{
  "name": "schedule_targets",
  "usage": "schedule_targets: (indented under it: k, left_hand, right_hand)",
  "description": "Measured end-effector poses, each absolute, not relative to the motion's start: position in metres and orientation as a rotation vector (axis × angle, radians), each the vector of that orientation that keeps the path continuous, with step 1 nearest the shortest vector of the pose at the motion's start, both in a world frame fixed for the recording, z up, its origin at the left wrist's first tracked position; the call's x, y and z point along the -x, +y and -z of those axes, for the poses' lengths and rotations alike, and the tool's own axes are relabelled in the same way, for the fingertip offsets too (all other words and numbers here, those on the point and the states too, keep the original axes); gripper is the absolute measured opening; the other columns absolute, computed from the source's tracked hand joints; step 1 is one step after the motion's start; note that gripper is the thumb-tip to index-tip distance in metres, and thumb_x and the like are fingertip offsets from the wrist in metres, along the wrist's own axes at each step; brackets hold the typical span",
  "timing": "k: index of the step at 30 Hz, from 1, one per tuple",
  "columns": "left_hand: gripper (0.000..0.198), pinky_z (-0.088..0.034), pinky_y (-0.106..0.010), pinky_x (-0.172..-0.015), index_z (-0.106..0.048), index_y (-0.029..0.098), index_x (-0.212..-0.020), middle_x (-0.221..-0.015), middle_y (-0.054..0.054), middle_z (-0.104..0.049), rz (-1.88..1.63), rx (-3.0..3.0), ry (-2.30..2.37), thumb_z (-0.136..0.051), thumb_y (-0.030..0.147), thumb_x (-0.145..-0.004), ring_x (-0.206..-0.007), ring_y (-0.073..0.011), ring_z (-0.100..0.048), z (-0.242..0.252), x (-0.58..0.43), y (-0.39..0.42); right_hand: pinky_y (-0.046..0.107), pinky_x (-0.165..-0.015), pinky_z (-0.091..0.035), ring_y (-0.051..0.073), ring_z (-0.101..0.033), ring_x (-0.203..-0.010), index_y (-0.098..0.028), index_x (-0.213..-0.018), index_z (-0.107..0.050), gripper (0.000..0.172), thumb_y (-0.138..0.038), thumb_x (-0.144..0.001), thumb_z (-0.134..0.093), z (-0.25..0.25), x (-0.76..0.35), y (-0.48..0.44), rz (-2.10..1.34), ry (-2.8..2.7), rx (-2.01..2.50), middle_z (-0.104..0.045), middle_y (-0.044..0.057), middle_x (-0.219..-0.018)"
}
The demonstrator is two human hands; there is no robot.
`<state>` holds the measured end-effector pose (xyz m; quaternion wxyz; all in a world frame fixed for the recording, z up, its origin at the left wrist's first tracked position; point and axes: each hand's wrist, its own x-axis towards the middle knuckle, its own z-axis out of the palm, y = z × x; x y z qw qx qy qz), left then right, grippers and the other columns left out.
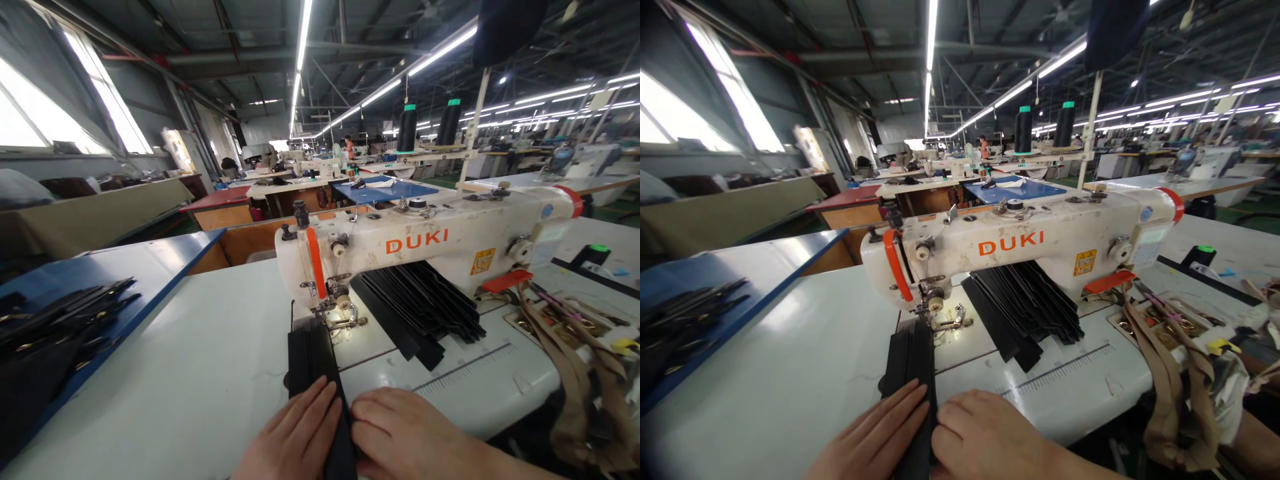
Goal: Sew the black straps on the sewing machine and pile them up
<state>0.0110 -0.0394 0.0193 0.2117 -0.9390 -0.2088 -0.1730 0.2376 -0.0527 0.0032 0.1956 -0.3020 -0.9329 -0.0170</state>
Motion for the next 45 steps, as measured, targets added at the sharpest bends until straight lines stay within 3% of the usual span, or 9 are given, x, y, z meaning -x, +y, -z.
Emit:
schedule_targets:
  k: [4, 7, 10, 14, 21, 28, 35, 42, 45]
  left_hand:
    - [0.056, -0.052, -0.040, -0.096, -0.058, 0.005, -0.123, -0.128, -0.019, -0.061, 0.450, 2.651, -0.961, -0.041, 0.002, -0.070, -0.118, -0.0275, -0.059, -0.015, -0.015, -0.014]
    - [0.058, -0.050, -0.043, -0.098, -0.058, 0.006, -0.126, -0.131, -0.019, -0.059, 0.352, 2.696, -1.133, -0.039, -0.002, -0.071, -0.121, -0.0283, -0.057, -0.014, -0.019, 0.001]
    - [0.059, -0.049, -0.043, -0.100, -0.057, 0.003, -0.126, -0.133, -0.021, -0.057, 0.313, 2.727, -1.165, -0.041, -0.003, -0.070, -0.122, -0.0301, -0.056, -0.016, -0.021, 0.007]
    - [0.055, -0.048, -0.044, -0.101, -0.058, 0.001, -0.125, -0.133, -0.022, -0.057, 0.313, 2.745, -1.177, -0.042, 0.000, -0.072, -0.124, -0.0306, -0.054, -0.014, -0.021, 0.009]
    - [0.059, -0.043, -0.045, -0.105, -0.053, 0.004, -0.131, -0.137, -0.020, -0.054, 0.330, 2.768, -1.203, -0.043, 0.003, -0.072, -0.128, -0.0290, -0.050, -0.009, -0.020, 0.016]
    - [0.071, -0.042, -0.047, -0.105, -0.046, 0.011, -0.138, -0.142, -0.017, -0.049, 0.371, 2.811, -1.188, -0.052, 0.015, -0.067, -0.131, -0.0300, -0.046, 0.003, -0.009, 0.013]
    - [0.081, -0.047, -0.040, -0.101, -0.030, 0.009, -0.147, -0.142, -0.019, -0.049, 0.440, 2.770, -0.976, -0.051, 0.011, -0.069, -0.127, -0.0287, -0.051, -0.003, 0.004, -0.017]
    - [0.089, -0.046, -0.035, -0.102, -0.002, 0.017, -0.154, -0.142, -0.013, -0.051, 0.473, 2.738, -0.971, -0.044, 0.005, -0.077, -0.123, -0.0256, -0.055, -0.018, 0.001, -0.022]
    - [0.089, -0.049, -0.035, -0.099, 0.003, 0.014, -0.153, -0.138, -0.015, -0.055, 0.435, 2.706, -0.922, -0.042, 0.005, -0.077, -0.119, -0.0255, -0.058, -0.014, -0.001, -0.017]
  right_hand:
    - [0.030, -0.078, -0.051, 0.020, -0.062, -0.088, -0.015, -0.086, -0.064, 0.024, -0.038, -0.085, -0.070, -0.007, -0.231, -0.049, 0.166, -2.609, 0.825, -0.068, 0.005, -0.096]
    - [0.029, -0.083, -0.048, 0.019, -0.062, -0.085, -0.013, -0.088, -0.066, 0.017, -0.026, -0.094, -0.057, -0.003, -0.229, -0.048, 0.312, -2.506, 0.653, -0.071, 0.005, -0.093]
    - [0.029, -0.088, -0.046, 0.017, -0.062, -0.087, -0.011, -0.092, -0.068, 0.028, -0.011, -0.098, -0.041, -0.003, -0.230, -0.048, 0.409, -2.382, 0.474, -0.072, 0.004, -0.090]
    - [0.029, -0.092, -0.044, 0.018, -0.061, -0.094, -0.011, -0.096, -0.068, 0.034, -0.012, -0.101, -0.034, -0.008, -0.234, -0.044, 0.376, -2.406, 0.444, -0.071, 0.005, -0.096]
    - [0.033, -0.096, -0.043, 0.020, -0.058, -0.103, -0.013, -0.096, -0.066, 0.014, -0.019, -0.095, -0.054, -0.004, -0.223, -0.019, 0.220, -2.691, 0.776, -0.068, 0.008, -0.108]
    - [0.036, -0.093, -0.046, 0.023, -0.060, -0.098, -0.012, -0.091, -0.067, 0.014, -0.021, -0.091, -0.056, -0.005, -0.211, -0.025, 0.235, -2.724, 0.762, -0.068, 0.013, -0.103]
    - [0.030, -0.070, -0.052, 0.021, -0.064, -0.074, -0.012, -0.075, -0.066, 0.019, -0.019, -0.089, -0.055, 0.034, -0.189, -0.039, 0.410, -2.355, 0.657, -0.071, 0.008, -0.080]
    - [0.026, -0.069, -0.051, 0.018, -0.063, -0.074, -0.013, -0.075, -0.066, 0.033, -0.016, -0.096, -0.041, 0.047, -0.182, -0.034, 0.475, -2.125, 0.656, -0.070, 0.008, -0.075]
    - [0.026, -0.071, -0.051, 0.018, -0.063, -0.078, -0.015, -0.075, -0.065, 0.033, -0.017, -0.097, -0.041, 0.051, -0.184, -0.032, 0.486, -2.169, 0.632, -0.071, 0.007, -0.077]
